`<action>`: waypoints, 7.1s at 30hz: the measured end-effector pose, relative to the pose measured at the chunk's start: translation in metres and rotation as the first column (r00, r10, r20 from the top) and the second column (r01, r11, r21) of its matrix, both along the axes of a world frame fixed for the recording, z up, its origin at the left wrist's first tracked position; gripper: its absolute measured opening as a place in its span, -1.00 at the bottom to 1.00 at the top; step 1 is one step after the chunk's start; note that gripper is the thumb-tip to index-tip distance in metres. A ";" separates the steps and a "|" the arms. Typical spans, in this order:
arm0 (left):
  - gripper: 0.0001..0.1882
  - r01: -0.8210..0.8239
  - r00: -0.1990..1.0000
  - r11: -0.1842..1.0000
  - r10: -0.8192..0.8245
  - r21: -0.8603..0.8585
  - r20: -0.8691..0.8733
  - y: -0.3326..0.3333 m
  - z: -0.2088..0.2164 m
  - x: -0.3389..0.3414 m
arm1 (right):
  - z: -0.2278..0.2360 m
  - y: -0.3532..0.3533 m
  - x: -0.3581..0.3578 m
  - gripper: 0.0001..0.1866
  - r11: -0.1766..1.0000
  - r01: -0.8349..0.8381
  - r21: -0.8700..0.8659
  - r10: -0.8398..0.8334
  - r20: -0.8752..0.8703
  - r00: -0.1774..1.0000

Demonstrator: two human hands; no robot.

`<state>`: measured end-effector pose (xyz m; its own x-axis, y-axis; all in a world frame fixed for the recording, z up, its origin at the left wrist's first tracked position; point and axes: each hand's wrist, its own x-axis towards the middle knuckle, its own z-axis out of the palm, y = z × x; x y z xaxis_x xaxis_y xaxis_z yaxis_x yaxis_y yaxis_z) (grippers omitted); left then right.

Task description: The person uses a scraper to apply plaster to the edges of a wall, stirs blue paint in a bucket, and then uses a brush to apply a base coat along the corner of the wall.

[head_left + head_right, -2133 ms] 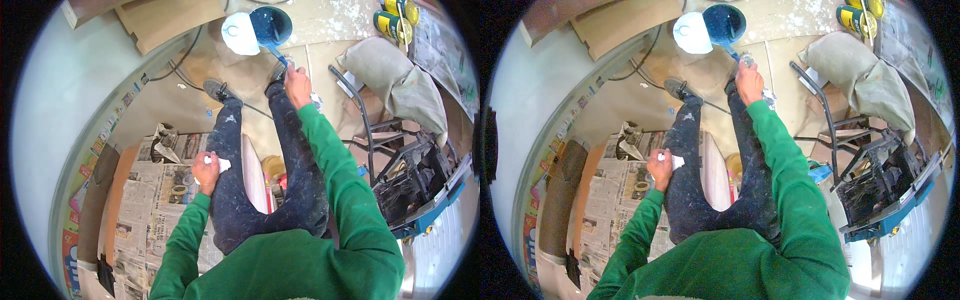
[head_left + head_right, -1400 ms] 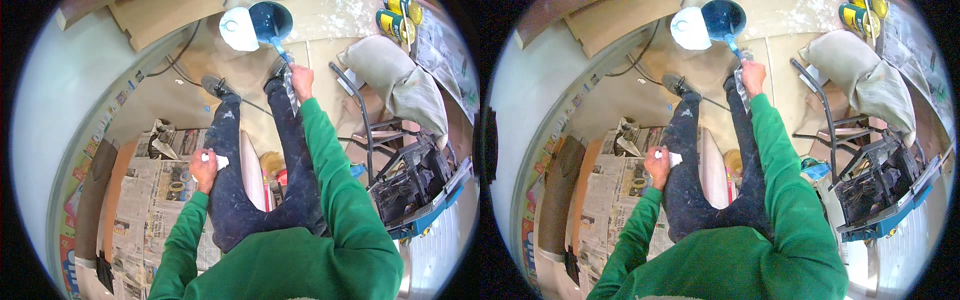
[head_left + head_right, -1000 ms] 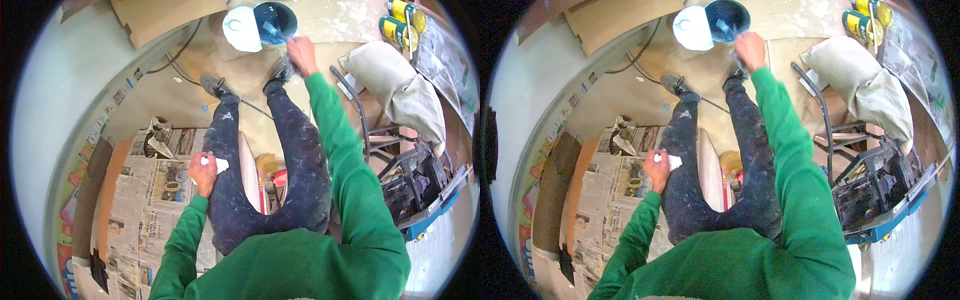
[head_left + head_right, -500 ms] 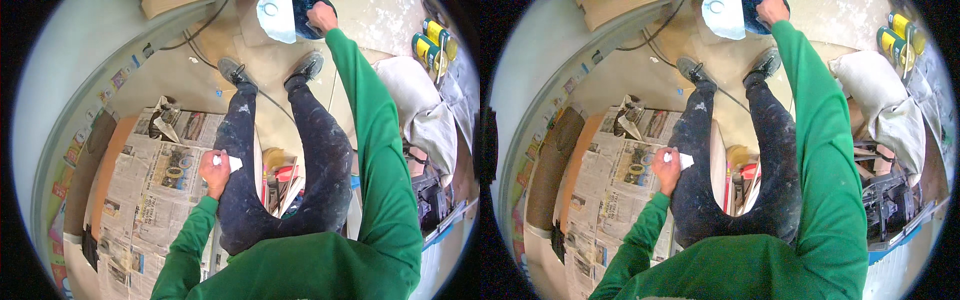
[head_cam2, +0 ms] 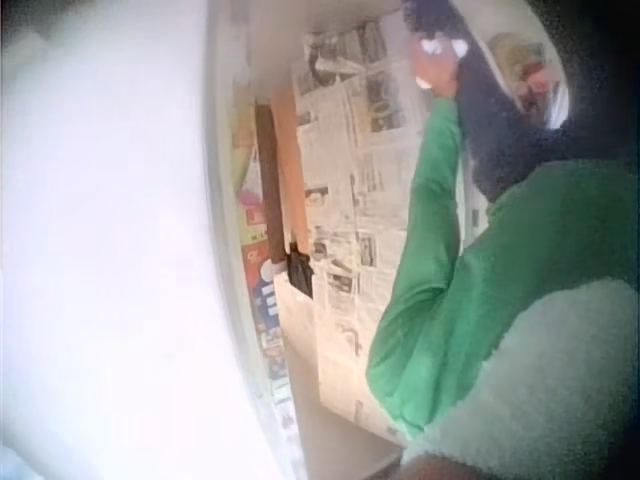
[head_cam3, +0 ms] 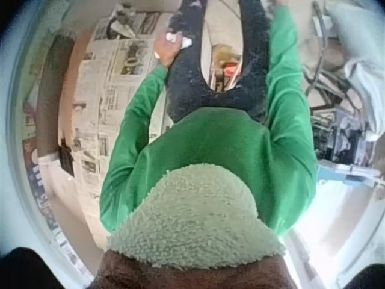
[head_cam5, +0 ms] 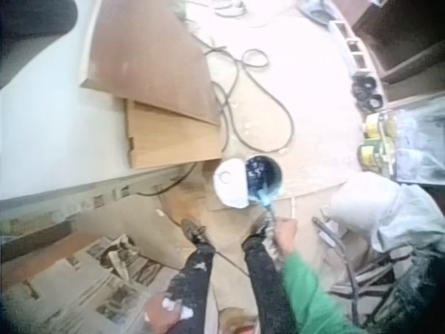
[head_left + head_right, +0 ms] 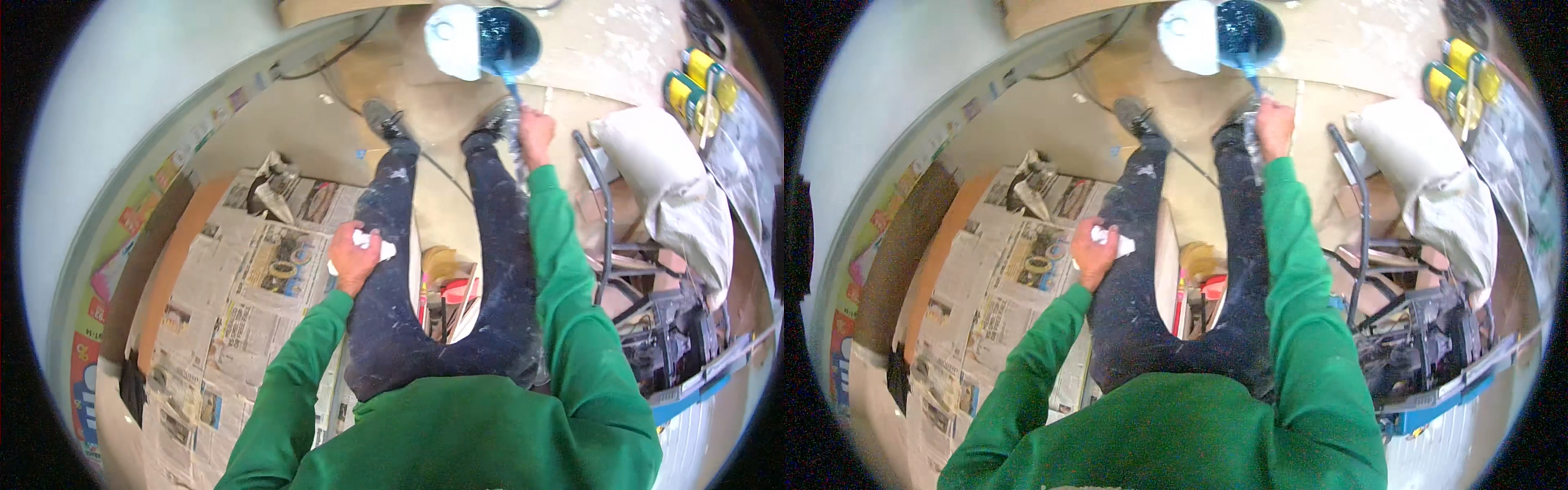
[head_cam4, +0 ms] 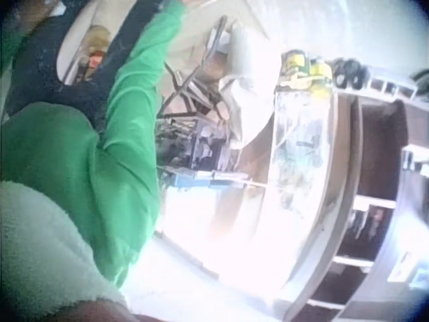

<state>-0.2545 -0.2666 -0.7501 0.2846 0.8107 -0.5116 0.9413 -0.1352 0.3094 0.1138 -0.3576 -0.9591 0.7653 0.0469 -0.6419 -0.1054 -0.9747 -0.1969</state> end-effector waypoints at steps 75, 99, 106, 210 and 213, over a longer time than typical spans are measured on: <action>-0.74 0.611 0.783 0.660 -0.427 -0.436 0.452 0.059 0.328 0.299 | 0.510 -0.216 -0.045 -0.65 0.092 0.409 0.908 -0.731 -0.217 0.647; -0.80 0.689 0.699 0.700 -0.572 -0.188 0.428 0.038 0.331 0.337 | 0.552 -0.309 -0.038 -0.69 -0.095 0.357 0.929 -0.782 -0.292 0.550; -0.85 0.558 0.788 0.777 -0.384 -0.293 0.482 0.070 0.285 0.287 | 0.554 -0.291 0.001 -0.69 -0.057 0.454 0.889 -0.759 -0.334 0.559; -0.73 -0.828 -0.017 0.195 0.928 -0.525 0.371 0.916 -0.009 0.851 | 0.192 1.065 0.792 -0.69 0.712 -0.158 0.684 0.620 -0.506 0.599; -0.51 -0.798 -0.276 -0.040 0.911 -0.601 0.305 0.989 -0.085 0.829 | 0.155 1.099 0.751 -0.68 0.712 -0.155 0.685 0.625 -0.517 0.585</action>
